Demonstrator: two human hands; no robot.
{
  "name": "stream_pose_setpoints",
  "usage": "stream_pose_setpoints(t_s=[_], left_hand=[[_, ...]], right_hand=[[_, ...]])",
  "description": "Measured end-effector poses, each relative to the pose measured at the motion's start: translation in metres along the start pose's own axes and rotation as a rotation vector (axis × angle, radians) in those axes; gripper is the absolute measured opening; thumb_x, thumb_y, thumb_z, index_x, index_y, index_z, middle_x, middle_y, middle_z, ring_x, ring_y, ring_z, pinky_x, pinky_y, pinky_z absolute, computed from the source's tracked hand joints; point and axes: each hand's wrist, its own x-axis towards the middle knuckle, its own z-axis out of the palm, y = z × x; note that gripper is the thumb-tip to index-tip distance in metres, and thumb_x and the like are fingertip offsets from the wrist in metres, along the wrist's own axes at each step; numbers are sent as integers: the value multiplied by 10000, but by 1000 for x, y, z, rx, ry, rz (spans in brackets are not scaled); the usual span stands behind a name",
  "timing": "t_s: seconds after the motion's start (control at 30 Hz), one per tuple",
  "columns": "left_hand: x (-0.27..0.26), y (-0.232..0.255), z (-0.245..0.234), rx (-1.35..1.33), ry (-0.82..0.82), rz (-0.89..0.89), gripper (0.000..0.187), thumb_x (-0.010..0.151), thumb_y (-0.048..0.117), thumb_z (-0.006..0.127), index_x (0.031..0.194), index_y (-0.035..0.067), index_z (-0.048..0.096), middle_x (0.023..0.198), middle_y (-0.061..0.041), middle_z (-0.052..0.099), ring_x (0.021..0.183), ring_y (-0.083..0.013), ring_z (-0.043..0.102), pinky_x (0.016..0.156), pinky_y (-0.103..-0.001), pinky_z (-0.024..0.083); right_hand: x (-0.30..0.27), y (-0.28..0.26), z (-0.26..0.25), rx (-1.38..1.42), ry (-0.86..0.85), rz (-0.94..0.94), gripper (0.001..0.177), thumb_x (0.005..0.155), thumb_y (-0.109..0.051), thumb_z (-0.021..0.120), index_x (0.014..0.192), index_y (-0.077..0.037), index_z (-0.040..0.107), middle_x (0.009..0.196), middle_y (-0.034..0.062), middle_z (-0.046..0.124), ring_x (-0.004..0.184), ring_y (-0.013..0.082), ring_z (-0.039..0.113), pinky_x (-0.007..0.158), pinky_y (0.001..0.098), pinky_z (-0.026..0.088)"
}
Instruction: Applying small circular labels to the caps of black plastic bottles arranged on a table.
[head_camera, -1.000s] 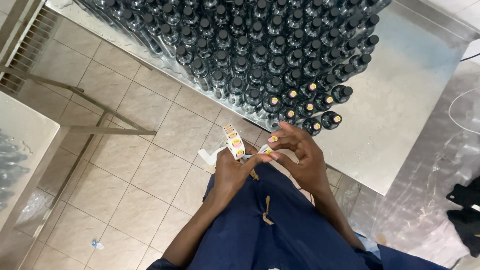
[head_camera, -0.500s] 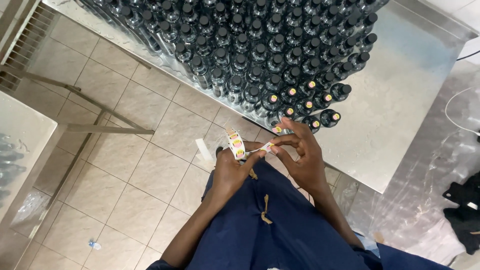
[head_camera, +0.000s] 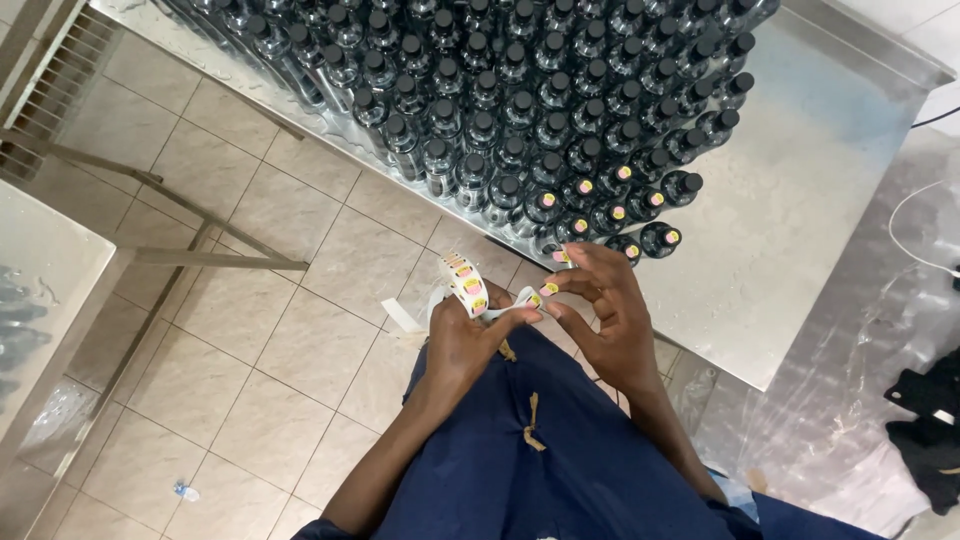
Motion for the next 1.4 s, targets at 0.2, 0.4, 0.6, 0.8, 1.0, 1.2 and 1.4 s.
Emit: stream_pose_setpoints(t_s=[0.2, 0.4, 0.6, 0.8, 1.0, 1.2, 1.4], left_hand=[[1, -1, 1, -49, -13, 43, 387, 736, 273, 1040, 819, 20, 760, 706, -192, 756, 678, -333, 768, 639, -419, 614], [2, 9, 0, -62, -67, 20, 476, 761, 303, 1027, 1051, -2, 806, 919, -251, 818, 847, -416, 807, 787, -502, 641], [11, 12, 1, -109, -169, -26, 269, 947, 190, 873, 1171, 42, 853, 1045, -162, 867, 978, -323, 827, 847, -412, 636], [14, 5, 1, -66, -164, 5, 193, 946, 176, 874, 1079, 38, 855, 939, -193, 846, 929, -397, 825, 788, -453, 640], [17, 4, 0, -4, -153, 35, 197, 935, 195, 894, 1023, 30, 834, 880, -196, 834, 867, -402, 826, 735, -454, 636], [17, 2, -7, 46, -133, 15, 255, 906, 297, 923, 885, 67, 815, 776, -185, 807, 810, -390, 816, 707, -441, 617], [20, 4, -28, 24, -123, -47, 296, 934, 290, 896, 889, 17, 792, 779, -242, 807, 789, -460, 798, 676, -488, 599]], right_hand=[[5, -5, 6, 62, -20, -8, 624, 953, 59, 771, 1529, 13, 536, 1579, 185, 429, 1199, 314, 742, 985, 436, 688], [6, 2, 5, 69, 11, -18, 662, 945, 62, 790, 1550, 13, 524, 1624, 160, 343, 1161, 275, 721, 925, 375, 697], [9, 4, 4, 36, -5, -54, 643, 968, 35, 784, 1558, 4, 531, 1653, 146, 302, 1203, 284, 710, 921, 362, 693], [7, 4, 4, 22, 5, -45, 639, 947, 64, 785, 1536, 12, 544, 1658, 177, 294, 1196, 324, 726, 921, 393, 702], [9, 4, 7, 6, 41, -55, 622, 943, 64, 797, 1515, 31, 555, 1654, 193, 300, 1190, 333, 735, 925, 388, 706], [11, 20, -6, 146, 104, 86, 677, 887, 70, 842, 1501, 0, 567, 1651, 155, 302, 1216, 275, 691, 936, 385, 702], [53, 120, -48, 263, 294, 175, 607, 980, -45, 834, 1503, -6, 528, 1585, 120, 402, 1226, 221, 646, 988, 363, 670]])
